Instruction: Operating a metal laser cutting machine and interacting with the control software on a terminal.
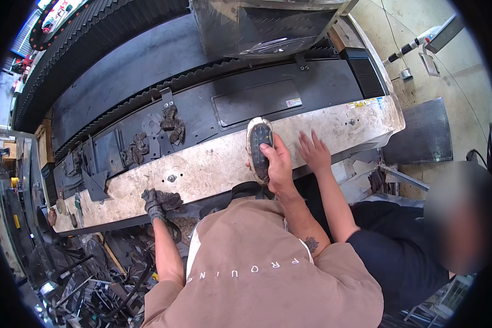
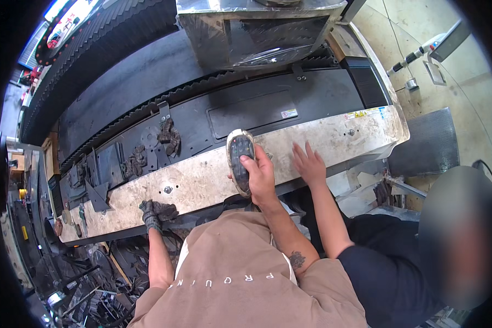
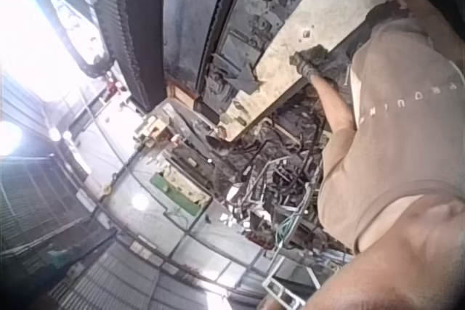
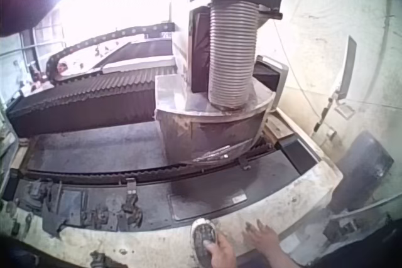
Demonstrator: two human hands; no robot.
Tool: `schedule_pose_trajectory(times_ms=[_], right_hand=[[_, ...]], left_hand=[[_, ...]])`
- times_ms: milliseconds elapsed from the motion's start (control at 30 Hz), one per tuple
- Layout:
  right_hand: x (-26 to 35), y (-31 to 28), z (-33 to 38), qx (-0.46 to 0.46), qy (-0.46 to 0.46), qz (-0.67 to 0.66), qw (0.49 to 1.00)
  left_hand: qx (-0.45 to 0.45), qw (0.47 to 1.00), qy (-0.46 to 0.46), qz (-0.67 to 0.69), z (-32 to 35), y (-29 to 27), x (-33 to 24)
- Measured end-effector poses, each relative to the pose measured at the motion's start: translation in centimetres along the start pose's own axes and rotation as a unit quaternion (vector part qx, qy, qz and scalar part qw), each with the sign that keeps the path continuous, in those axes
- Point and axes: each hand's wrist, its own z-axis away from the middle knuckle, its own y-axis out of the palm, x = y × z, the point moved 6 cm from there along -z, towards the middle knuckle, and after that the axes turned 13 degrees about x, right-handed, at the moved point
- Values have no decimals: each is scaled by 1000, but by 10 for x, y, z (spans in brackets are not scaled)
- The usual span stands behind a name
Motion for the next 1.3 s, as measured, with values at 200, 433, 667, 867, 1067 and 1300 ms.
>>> schedule_pose_trajectory(times_ms=[200,433,667,867,1067,1300], right_hand=[[-2,-15,0,-30,-14,21,999],[-3,-44,7,-82,-11,35,996],[-15,-89,2,-129,19,103,986],[-20,-159,8,-208,31,162,964],[-9,-208,-6,-259,80,180,945],[-2,-277,-25,-308,146,319,884]], left_hand=[[11,990,-78,119,-4,0,22],[5,999,16,-28,52,47,-69],[154,977,106,-102,83,146,-113],[193,933,135,-272,135,215,-176],[162,927,128,-313,126,264,-227],[323,918,184,-140,79,404,-304]])
